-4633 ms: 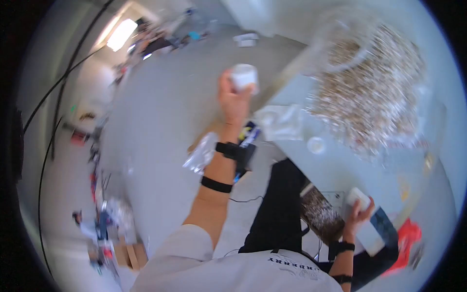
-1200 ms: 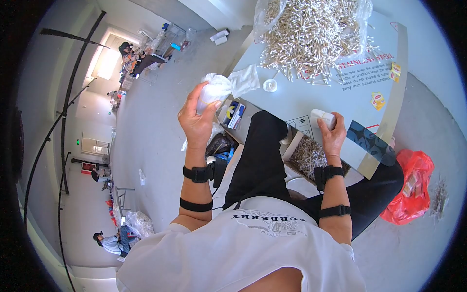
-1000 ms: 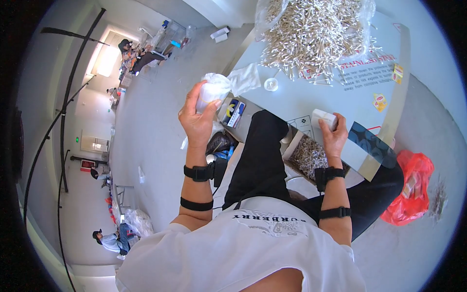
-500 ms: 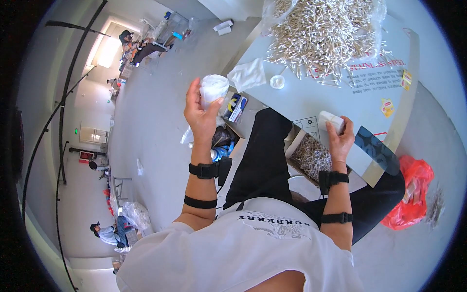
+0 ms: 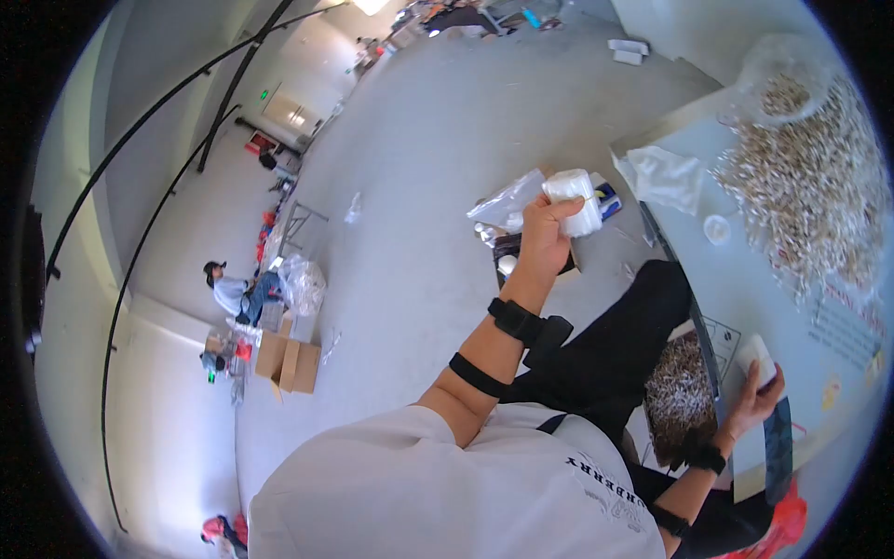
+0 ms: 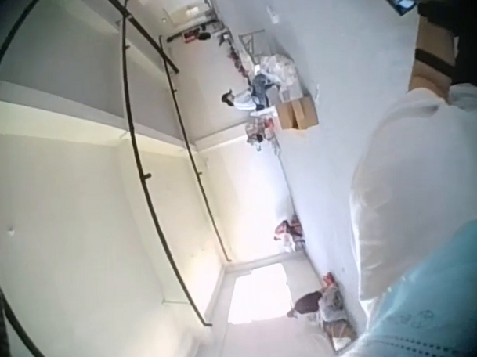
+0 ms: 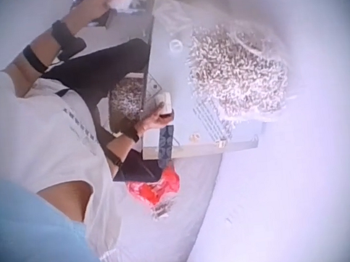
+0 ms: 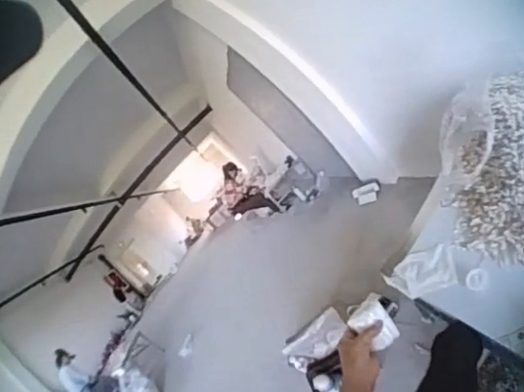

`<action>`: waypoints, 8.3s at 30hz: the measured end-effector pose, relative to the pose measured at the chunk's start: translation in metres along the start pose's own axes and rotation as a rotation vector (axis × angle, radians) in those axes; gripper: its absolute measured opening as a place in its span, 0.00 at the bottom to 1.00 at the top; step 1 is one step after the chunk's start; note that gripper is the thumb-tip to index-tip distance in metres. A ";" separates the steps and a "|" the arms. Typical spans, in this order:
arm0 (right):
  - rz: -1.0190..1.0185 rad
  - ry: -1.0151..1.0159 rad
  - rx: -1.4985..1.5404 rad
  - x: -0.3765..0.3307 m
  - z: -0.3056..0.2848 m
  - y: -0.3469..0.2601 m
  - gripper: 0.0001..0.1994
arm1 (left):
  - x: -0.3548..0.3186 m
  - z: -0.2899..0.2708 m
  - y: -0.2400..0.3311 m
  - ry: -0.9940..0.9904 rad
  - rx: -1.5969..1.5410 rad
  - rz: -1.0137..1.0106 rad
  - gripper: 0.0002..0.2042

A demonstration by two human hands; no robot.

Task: The person is sorting and packing a large quantity of cotton swabs into smaller containers and bags.

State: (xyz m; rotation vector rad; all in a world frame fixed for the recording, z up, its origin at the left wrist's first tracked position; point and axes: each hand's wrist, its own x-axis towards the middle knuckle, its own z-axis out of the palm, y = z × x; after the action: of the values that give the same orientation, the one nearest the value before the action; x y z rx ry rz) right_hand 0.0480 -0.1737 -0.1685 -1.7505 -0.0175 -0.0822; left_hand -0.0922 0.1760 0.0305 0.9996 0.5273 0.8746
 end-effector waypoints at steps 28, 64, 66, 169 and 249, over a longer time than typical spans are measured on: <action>0.079 0.044 0.202 -0.016 0.015 -0.048 0.22 | 0.236 0.049 -0.073 -0.406 1.359 0.338 0.21; 0.387 0.054 0.835 -0.013 -0.018 -0.056 0.20 | 0.054 0.139 -0.132 -1.013 0.834 -0.104 0.18; 0.362 -0.006 1.039 -0.021 -0.023 -0.060 0.20 | 0.001 0.136 -0.129 -1.105 0.712 -0.122 0.20; 0.589 0.027 0.760 0.015 -0.016 -0.063 0.08 | -0.050 0.161 -0.241 -0.731 0.798 0.616 0.11; 0.379 -0.318 0.868 0.046 0.035 0.021 0.12 | -0.055 0.152 -0.226 -0.826 1.034 0.496 0.05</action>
State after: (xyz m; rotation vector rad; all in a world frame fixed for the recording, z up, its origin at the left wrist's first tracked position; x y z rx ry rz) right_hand 0.0971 -0.1443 -0.1927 -0.8613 0.0422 0.4261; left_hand 0.0751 -0.0035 -0.1000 2.3611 -0.0432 0.4859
